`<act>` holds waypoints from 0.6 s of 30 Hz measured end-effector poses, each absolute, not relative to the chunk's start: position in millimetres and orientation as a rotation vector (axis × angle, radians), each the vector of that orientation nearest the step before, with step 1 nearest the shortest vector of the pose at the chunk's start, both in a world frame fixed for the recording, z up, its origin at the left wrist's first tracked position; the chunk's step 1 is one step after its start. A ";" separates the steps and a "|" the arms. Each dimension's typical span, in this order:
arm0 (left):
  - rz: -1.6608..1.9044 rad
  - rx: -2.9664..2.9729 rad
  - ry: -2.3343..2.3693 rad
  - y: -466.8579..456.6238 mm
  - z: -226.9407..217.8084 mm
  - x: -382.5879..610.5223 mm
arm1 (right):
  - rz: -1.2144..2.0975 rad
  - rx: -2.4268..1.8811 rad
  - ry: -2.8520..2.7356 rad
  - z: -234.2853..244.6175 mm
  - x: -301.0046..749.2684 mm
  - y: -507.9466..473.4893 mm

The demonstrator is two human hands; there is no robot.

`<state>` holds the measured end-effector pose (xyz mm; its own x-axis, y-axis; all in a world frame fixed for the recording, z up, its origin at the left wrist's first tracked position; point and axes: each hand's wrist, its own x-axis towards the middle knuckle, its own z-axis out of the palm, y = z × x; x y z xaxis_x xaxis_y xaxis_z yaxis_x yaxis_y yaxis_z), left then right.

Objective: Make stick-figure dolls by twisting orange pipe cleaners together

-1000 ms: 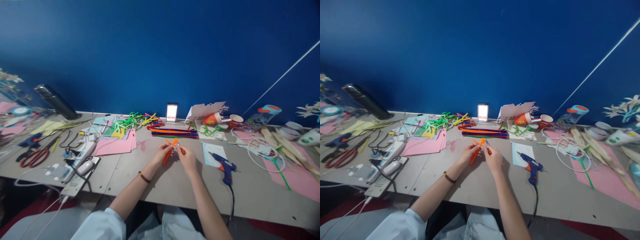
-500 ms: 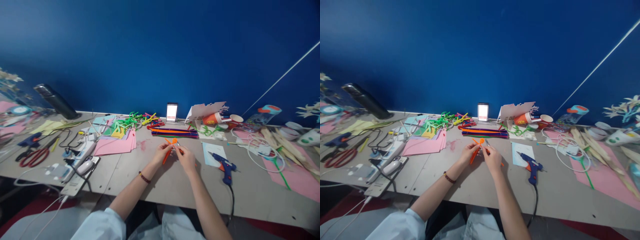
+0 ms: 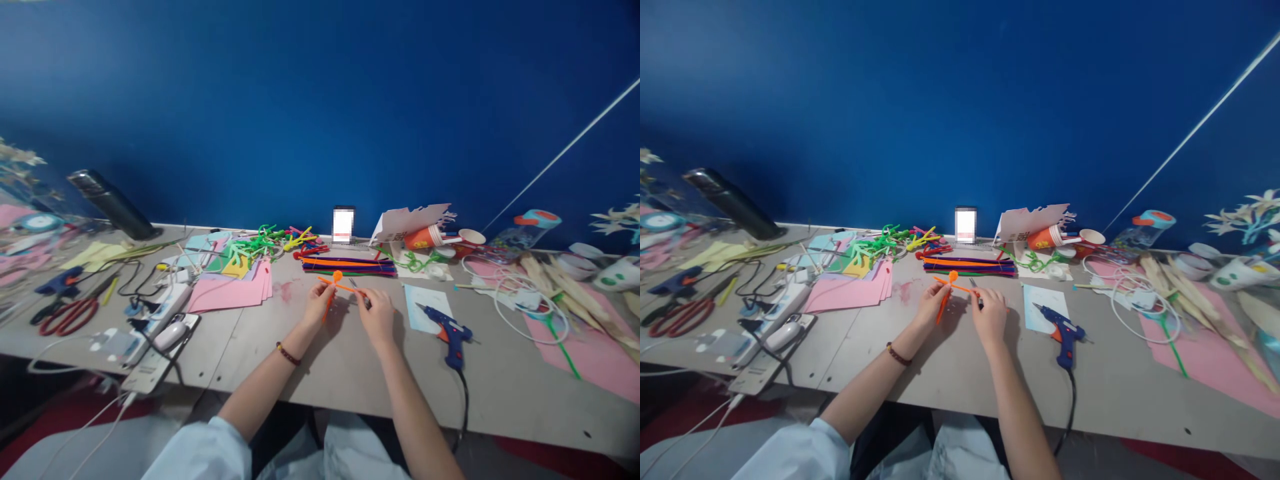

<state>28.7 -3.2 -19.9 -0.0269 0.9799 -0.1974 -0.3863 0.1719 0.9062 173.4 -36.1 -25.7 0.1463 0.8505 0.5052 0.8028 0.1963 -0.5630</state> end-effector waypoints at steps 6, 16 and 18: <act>1.327 0.698 1.142 5.4 -22.0 15.9 | -0.006 -1.465 -1.555 -16.0 174.7 -40.7; 1.396 0.697 1.147 11.2 -28.7 11.7 | 0.381 -1.557 -1.608 -25.6 165.0 -41.9; 1.377 0.686 1.150 10.6 -28.0 12.0 | 0.442 -1.538 -1.610 -25.5 163.0 -42.2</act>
